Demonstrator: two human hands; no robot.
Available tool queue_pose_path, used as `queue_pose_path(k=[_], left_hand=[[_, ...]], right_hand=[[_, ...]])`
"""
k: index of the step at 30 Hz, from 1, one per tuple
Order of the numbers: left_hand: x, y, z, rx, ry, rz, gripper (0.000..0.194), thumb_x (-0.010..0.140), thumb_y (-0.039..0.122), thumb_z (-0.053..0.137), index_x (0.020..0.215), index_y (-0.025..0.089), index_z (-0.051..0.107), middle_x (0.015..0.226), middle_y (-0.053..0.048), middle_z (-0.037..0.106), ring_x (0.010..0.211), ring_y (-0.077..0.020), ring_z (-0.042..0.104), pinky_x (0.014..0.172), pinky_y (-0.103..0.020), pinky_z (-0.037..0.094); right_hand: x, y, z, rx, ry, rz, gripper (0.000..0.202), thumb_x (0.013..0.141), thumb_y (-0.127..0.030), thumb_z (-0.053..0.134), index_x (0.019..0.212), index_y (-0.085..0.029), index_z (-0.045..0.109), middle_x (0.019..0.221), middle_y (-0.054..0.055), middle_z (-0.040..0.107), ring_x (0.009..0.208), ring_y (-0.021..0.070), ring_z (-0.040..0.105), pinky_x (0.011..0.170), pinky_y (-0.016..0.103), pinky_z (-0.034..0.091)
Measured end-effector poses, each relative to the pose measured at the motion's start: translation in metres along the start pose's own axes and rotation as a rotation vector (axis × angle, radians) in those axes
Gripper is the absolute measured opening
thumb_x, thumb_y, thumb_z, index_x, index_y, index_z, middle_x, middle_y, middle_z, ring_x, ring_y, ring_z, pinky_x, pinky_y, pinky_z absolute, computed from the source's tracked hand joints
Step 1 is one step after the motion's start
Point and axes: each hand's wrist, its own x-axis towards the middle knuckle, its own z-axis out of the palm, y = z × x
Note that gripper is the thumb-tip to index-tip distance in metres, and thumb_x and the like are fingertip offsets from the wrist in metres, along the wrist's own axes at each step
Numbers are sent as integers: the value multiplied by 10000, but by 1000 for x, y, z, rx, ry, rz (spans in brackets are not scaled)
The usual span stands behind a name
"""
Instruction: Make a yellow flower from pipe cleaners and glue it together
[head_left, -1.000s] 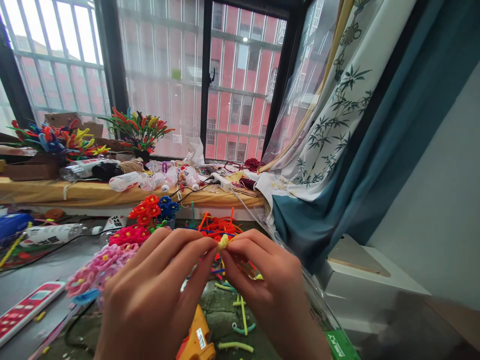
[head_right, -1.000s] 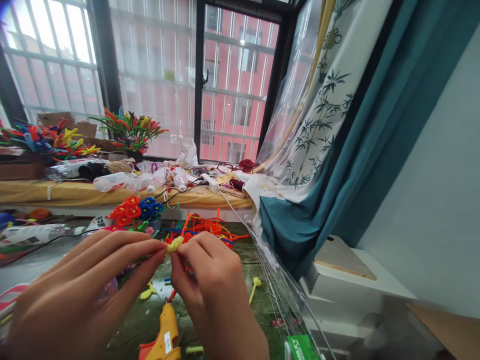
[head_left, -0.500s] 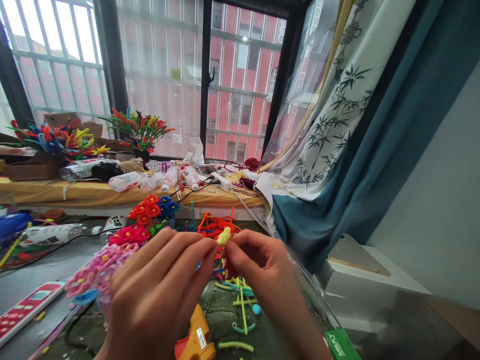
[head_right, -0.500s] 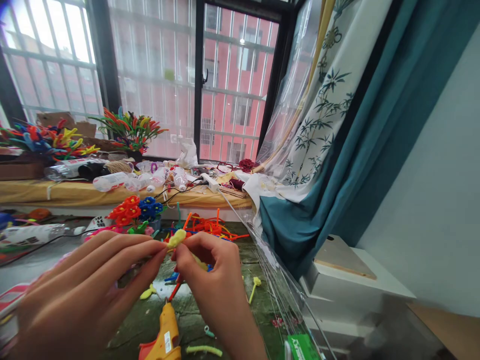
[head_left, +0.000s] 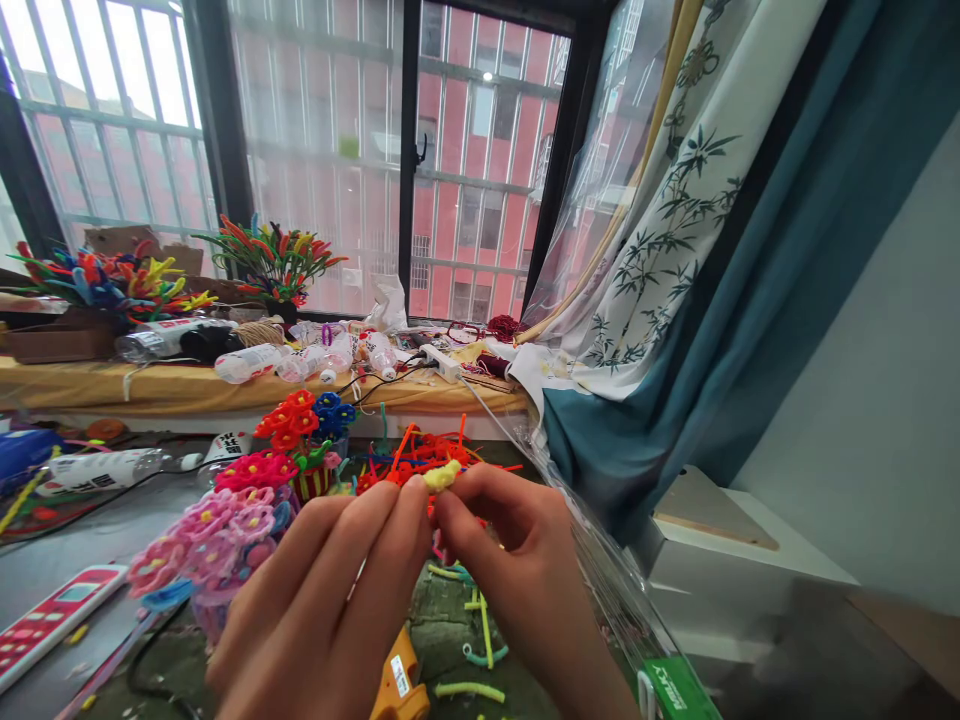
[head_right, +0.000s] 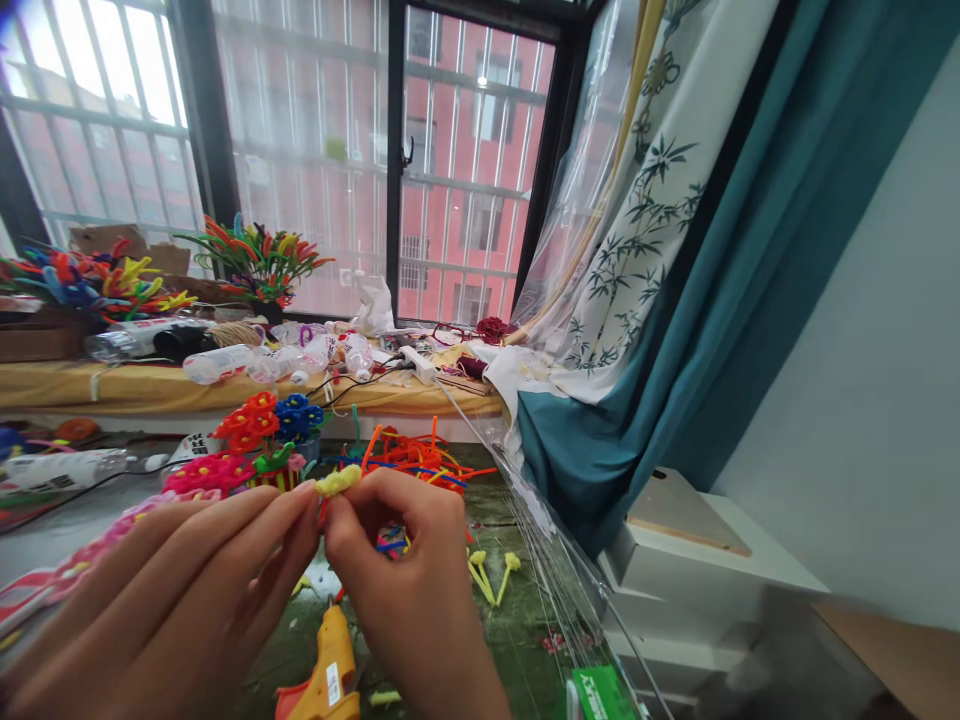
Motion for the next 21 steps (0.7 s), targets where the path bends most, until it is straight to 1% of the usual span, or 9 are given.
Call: queue_pose_path(k=[2,4,7,8,10,13,17,19,21], left_hand=[[-2,-7,0,-52,-67,1,207,884,59,640,1090,61,664,958,-136,770,832,-258,701,792,-385,529],[-5,-16,1,-111,-116,52,194,940,102,556,1101,94,663,1018,-112,775,892,-265,719,843,-408,534],[-7,-24,3,-107,-103,-3,246,931,143,597,1167,100,649,1068,-119,757,930,-277,706,872,-435,530],[-8,-24,3,-104,-111,14,266,929,149,603,1188,100,643,1082,-121,750,945,-276,699,888,-435,525],[-7,-21,4,-93,-105,-16,246,919,139,624,1160,109,660,1072,-114,745,955,-271,689,914,-428,513],[-3,-15,4,-119,-73,-96,165,928,117,612,1076,119,685,1003,-84,740,922,-217,678,961,-373,492],[4,-12,2,-173,-67,-148,141,954,105,558,1031,123,675,961,-55,729,915,-169,672,1010,-303,468],[8,-11,2,-191,-32,-159,135,960,107,545,991,134,673,928,-40,731,873,-157,676,996,-292,478],[11,-11,3,-210,2,-146,150,970,115,525,950,144,671,883,-29,729,810,-143,672,943,-276,507]], right_hand=[[0,2,0,-146,39,-109,204,851,-173,562,647,-184,575,605,-23,568,576,124,517,556,236,394],[0,5,-1,-334,85,-258,210,880,-133,556,676,-176,581,642,-13,578,594,124,526,559,238,373],[1,13,-1,-551,121,-491,223,931,-120,540,722,-158,604,699,20,605,640,143,558,597,250,395],[2,16,-1,-596,131,-554,230,943,-121,534,729,-152,611,705,31,613,647,151,566,609,254,408],[4,20,0,-661,152,-635,240,954,-115,525,734,-142,620,702,46,620,649,163,577,624,263,427],[5,21,-1,-698,163,-665,227,949,-95,522,756,-132,636,721,62,636,667,174,595,647,269,445],[4,19,-1,-662,159,-651,235,957,-103,508,776,-126,655,760,76,659,706,179,615,681,275,462],[4,17,-2,-585,126,-576,211,950,-114,523,800,-124,670,780,71,676,719,170,628,686,265,471],[4,16,-3,-463,96,-455,171,932,-132,554,822,-127,685,786,57,696,715,155,647,667,243,479]])
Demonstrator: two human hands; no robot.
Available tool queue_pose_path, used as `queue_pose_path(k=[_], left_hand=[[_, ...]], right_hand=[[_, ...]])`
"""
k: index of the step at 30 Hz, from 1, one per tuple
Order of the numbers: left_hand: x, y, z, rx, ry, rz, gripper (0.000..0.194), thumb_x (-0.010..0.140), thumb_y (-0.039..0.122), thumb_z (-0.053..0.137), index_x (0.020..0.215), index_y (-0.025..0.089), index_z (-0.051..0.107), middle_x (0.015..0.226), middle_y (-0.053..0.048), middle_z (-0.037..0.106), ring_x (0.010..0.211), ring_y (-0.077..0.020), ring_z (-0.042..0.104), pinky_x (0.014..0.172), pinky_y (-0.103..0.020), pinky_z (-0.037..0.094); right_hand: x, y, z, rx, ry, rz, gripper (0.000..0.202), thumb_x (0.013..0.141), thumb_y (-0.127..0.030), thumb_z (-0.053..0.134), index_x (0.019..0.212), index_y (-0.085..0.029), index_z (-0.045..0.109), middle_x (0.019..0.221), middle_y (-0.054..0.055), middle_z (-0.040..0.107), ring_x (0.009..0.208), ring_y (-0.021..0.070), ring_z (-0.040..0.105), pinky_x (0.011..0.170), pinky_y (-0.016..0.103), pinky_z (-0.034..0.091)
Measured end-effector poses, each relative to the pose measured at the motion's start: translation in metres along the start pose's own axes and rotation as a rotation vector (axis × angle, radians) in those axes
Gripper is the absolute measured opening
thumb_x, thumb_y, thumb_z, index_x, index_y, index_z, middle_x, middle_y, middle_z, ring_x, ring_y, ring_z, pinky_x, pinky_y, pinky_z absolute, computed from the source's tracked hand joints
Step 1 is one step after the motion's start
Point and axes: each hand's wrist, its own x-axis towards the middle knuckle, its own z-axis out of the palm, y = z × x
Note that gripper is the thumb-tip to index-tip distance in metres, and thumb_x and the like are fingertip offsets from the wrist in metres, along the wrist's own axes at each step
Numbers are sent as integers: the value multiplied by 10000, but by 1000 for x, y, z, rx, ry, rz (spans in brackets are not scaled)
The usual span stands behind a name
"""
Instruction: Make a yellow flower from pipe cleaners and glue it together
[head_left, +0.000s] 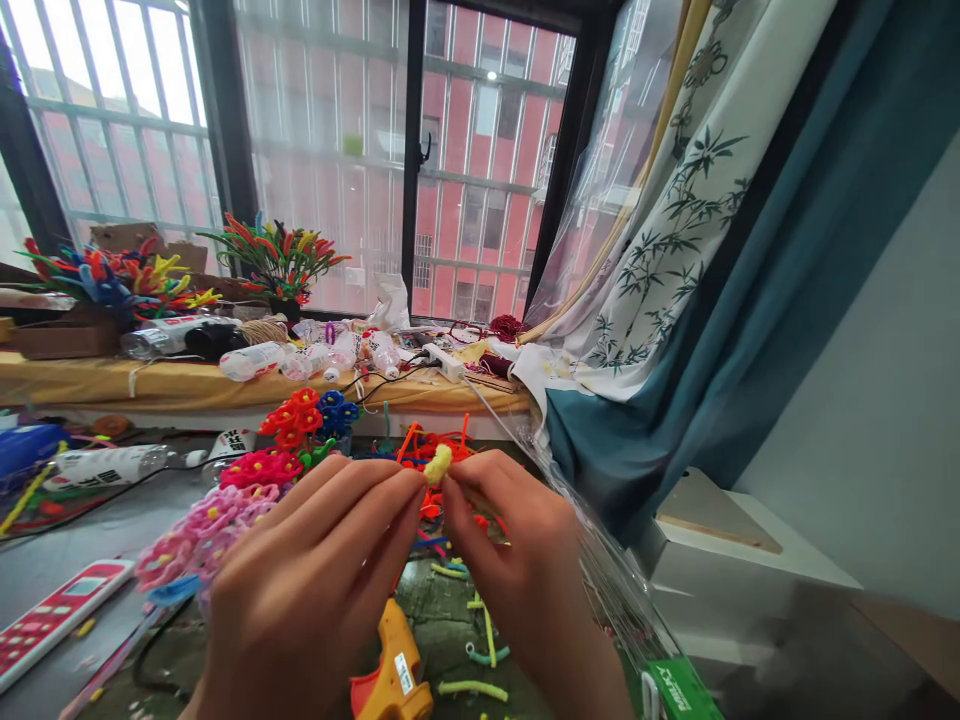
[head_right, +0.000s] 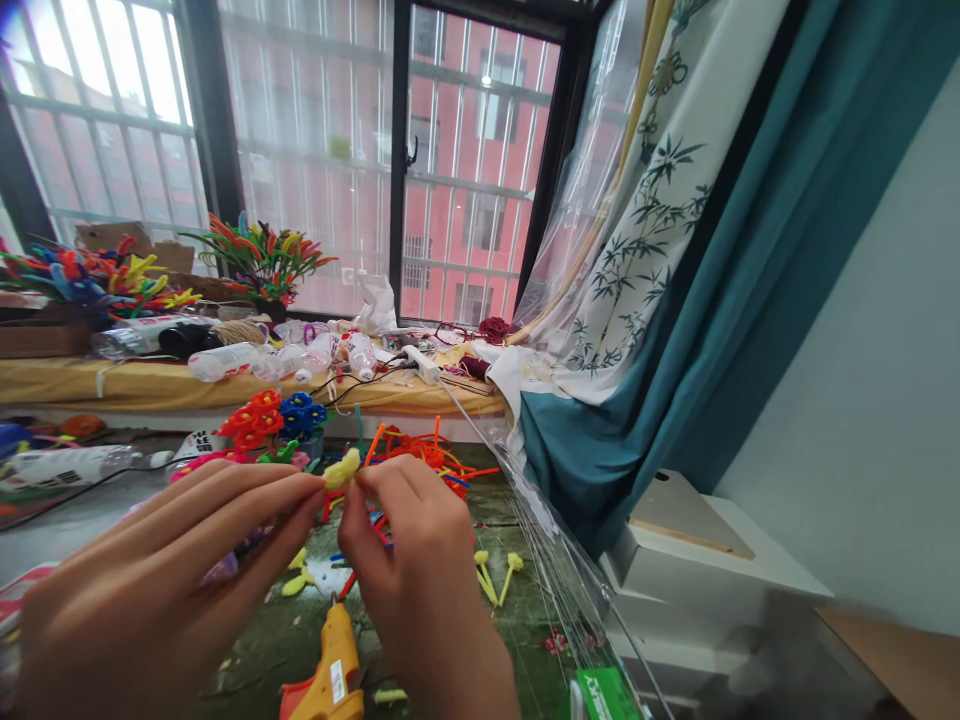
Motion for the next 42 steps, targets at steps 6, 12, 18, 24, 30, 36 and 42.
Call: queue_pose_path(k=[6,12,18,24,30,36,42], left_hand=[[5,2,3,-62,-17,1,181,972,118,492,919,159,661,838,-28,724,747,-133,657,756,-243,568],[3,1,0,-60,-39,-38,164,951,141,531,935,202,682,851,-5,748,744,-152,706,843,-298,590],[8,2,-3,-208,19,-159,206,956,220,522,844,243,693,804,24,747,678,-126,709,669,-212,600],[10,2,-6,-202,40,-171,137,919,196,560,852,242,670,774,45,737,627,-108,697,598,-189,587],[-3,-4,-8,-48,-85,-54,180,942,201,532,994,255,695,897,3,768,795,-178,738,785,-312,639],[-27,1,6,13,31,-7,372,963,46,404,1039,256,701,1018,-7,776,993,-209,722,950,-403,592],[-15,-1,4,26,-65,27,218,978,118,485,1079,170,671,993,-47,760,939,-188,724,978,-337,558]], right_hand=[[3,4,-2,302,-71,241,148,910,-186,586,848,-153,716,790,37,742,699,151,679,633,233,503],[1,12,-1,453,-80,266,114,903,-194,642,904,-204,755,831,17,742,765,165,673,697,275,514],[0,15,0,519,-75,200,127,910,-182,654,930,-233,768,845,8,733,780,159,652,717,283,502],[-1,19,0,546,-72,110,160,916,-154,653,960,-254,769,874,6,728,821,162,657,755,289,503],[1,15,-2,448,-56,15,169,927,-99,625,956,-211,748,879,14,714,814,139,650,751,249,499],[1,8,-4,331,-9,13,154,909,-69,619,872,-179,719,833,9,706,771,126,638,725,228,493],[3,9,-7,297,2,55,133,889,-84,624,847,-174,713,795,1,700,721,123,642,678,211,506]])
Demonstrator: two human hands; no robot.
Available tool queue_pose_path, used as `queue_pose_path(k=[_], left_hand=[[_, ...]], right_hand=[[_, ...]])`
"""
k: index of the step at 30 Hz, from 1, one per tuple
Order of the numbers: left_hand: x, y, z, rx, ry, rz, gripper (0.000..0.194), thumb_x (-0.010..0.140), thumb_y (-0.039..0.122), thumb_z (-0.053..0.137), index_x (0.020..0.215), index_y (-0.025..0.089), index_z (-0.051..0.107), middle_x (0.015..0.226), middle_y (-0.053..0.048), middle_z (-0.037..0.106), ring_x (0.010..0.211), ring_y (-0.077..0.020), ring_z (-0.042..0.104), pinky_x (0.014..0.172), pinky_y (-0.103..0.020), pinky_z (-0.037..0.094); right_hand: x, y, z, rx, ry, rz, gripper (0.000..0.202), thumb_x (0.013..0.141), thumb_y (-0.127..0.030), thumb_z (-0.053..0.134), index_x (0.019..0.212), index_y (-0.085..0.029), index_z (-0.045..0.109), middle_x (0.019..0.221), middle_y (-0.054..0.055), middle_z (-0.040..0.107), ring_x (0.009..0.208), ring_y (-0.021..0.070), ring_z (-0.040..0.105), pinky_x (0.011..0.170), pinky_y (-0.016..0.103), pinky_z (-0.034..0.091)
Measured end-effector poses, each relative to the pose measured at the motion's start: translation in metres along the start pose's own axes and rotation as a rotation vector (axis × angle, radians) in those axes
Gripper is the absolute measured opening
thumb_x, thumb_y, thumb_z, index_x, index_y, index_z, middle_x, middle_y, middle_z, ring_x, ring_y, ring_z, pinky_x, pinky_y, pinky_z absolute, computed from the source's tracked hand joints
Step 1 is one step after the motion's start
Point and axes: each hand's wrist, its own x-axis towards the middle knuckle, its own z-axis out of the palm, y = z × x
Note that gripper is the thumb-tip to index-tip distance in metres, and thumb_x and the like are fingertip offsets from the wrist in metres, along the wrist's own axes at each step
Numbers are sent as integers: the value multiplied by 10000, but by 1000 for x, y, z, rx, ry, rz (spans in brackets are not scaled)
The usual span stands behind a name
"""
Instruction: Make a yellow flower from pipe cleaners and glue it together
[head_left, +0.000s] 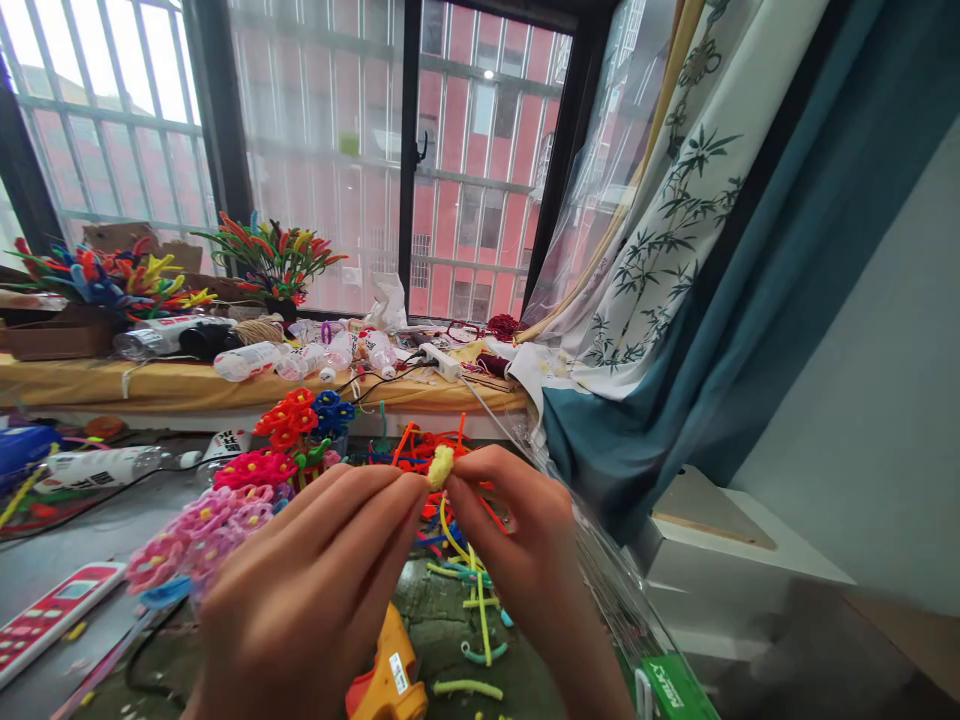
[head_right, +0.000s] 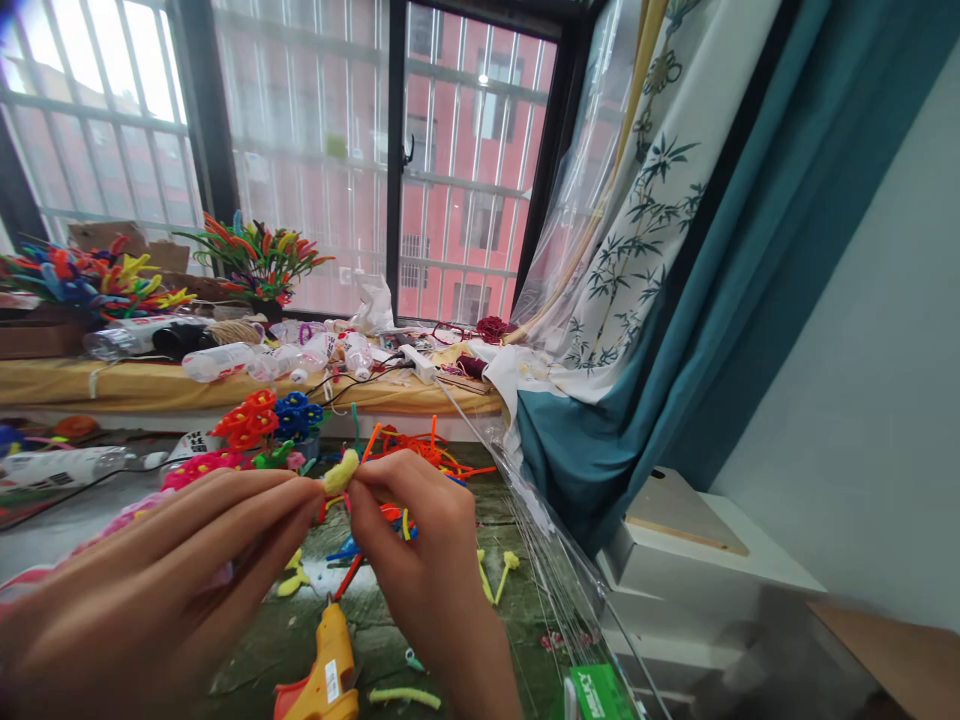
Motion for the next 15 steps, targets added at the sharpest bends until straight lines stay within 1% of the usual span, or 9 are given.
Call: queue_pose_path(k=[1,3,5,8,12,13,15], left_hand=[[3,-1,-2,-11,-13,-48,173,966,140,532,1061,176,672,975,-39,752,898,-177,725,971,-322,559],[9,-2,-4,-37,-31,-63,150,958,162,556,1052,184,671,967,-32,739,843,-165,720,963,-311,557],[14,-2,-5,-64,-45,-44,149,958,164,544,1030,191,671,953,-25,738,795,-157,715,928,-301,565],[21,-1,-6,-113,-50,-36,178,963,156,502,939,197,673,869,-12,748,698,-139,704,798,-269,587],[27,2,-8,-164,-27,-23,260,969,138,449,834,186,665,746,-14,740,618,-122,687,608,-219,564],[27,2,-8,-166,-32,-22,258,969,135,447,836,183,663,742,-17,737,620,-123,686,593,-214,561],[23,0,-9,-162,-35,-24,223,967,131,461,876,177,659,774,-22,735,648,-125,688,619,-213,574]], right_hand=[[0,0,-1,3,-17,17,135,892,-86,618,847,-172,712,798,2,696,726,124,642,680,210,505],[0,-1,-4,-7,-67,50,142,906,-99,602,843,-174,706,796,-2,675,738,127,634,684,215,497],[1,-2,-7,-32,-122,65,150,922,-116,590,840,-180,697,788,-9,651,744,129,621,685,226,483],[1,-3,-10,-51,-168,51,157,929,-118,577,841,-189,685,797,-12,647,745,129,614,688,230,476],[2,-2,-11,-61,-197,45,159,921,-110,571,827,-195,668,793,-9,642,729,129,613,684,226,489],[2,-2,-11,-61,-204,45,159,920,-112,571,824,-196,665,788,-10,637,723,128,610,679,225,491],[2,-1,-11,-54,-203,36,160,920,-112,567,824,-197,664,783,-10,631,718,127,606,675,223,493]])
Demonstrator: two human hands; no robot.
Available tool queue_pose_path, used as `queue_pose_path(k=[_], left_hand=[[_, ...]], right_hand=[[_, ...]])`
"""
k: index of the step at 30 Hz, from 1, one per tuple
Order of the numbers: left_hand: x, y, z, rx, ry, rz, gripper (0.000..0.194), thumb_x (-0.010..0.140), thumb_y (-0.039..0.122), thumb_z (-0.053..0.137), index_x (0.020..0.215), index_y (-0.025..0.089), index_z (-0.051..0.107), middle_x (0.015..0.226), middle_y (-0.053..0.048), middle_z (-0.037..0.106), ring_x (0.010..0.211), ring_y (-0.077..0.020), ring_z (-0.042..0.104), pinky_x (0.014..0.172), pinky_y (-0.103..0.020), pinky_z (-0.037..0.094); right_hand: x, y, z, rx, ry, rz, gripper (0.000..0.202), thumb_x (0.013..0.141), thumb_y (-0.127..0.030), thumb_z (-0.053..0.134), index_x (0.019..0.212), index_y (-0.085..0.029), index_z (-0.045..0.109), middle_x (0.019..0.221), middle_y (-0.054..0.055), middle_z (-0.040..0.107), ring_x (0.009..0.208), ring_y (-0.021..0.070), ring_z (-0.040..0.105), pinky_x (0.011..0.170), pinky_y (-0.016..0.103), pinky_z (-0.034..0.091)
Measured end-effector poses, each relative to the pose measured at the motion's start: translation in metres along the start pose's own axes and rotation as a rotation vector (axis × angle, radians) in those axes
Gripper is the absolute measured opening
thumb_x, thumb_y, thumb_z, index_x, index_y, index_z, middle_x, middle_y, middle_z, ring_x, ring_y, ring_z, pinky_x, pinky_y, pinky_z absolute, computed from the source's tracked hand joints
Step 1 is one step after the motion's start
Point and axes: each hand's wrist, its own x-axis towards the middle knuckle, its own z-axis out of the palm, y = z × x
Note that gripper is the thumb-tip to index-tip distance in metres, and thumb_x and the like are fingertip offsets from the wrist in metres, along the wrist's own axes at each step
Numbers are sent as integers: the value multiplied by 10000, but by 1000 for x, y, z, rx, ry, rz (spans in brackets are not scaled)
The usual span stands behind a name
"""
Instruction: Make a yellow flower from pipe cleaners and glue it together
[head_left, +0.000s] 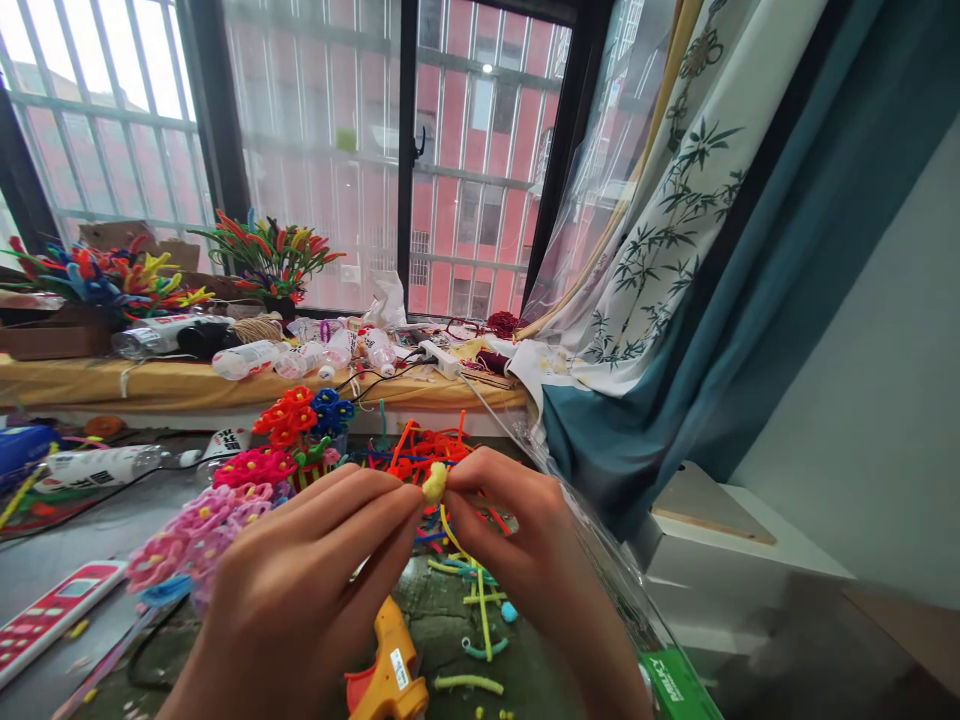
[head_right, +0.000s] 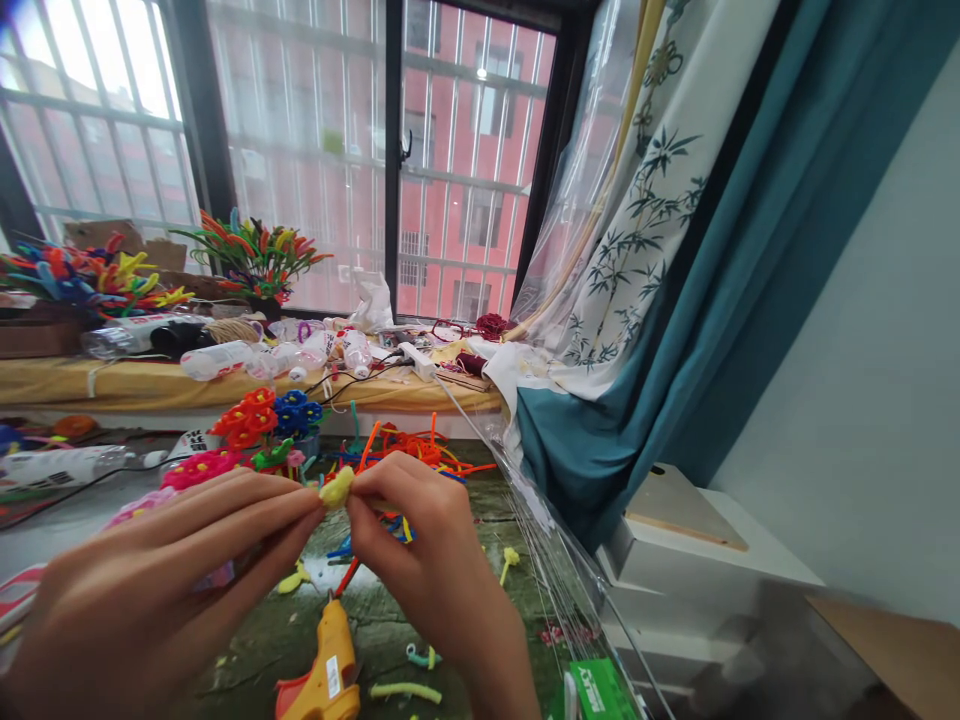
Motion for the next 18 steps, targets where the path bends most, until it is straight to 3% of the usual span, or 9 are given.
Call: queue_pose_path(k=[3,9,15,18], left_hand=[[-7,-3,0,21,-37,11,155,955,117,508,993,173,647,887,-31,736,743,-132,701,728,-218,596],[-8,-1,2,55,-22,59,178,958,93,489,969,159,654,839,-34,732,739,-136,697,723,-213,612],[-17,5,18,67,96,-18,304,950,66,462,985,244,705,865,-5,758,832,-185,733,835,-313,629],[-20,7,22,122,108,-3,300,961,66,455,993,231,704,823,-12,746,795,-183,736,820,-291,629]], right_hand=[[0,1,0,15,14,-16,163,924,-109,561,835,-194,667,799,-6,637,733,126,608,685,223,490],[-1,3,1,-2,27,-40,159,936,-116,552,847,-194,658,814,-2,637,746,132,601,688,236,473],[-1,3,1,-9,52,-70,144,935,-109,562,838,-180,644,802,-6,606,732,125,573,674,233,446],[-1,1,3,-6,73,-65,146,927,-103,561,833,-179,642,799,0,618,734,131,583,675,239,452]])
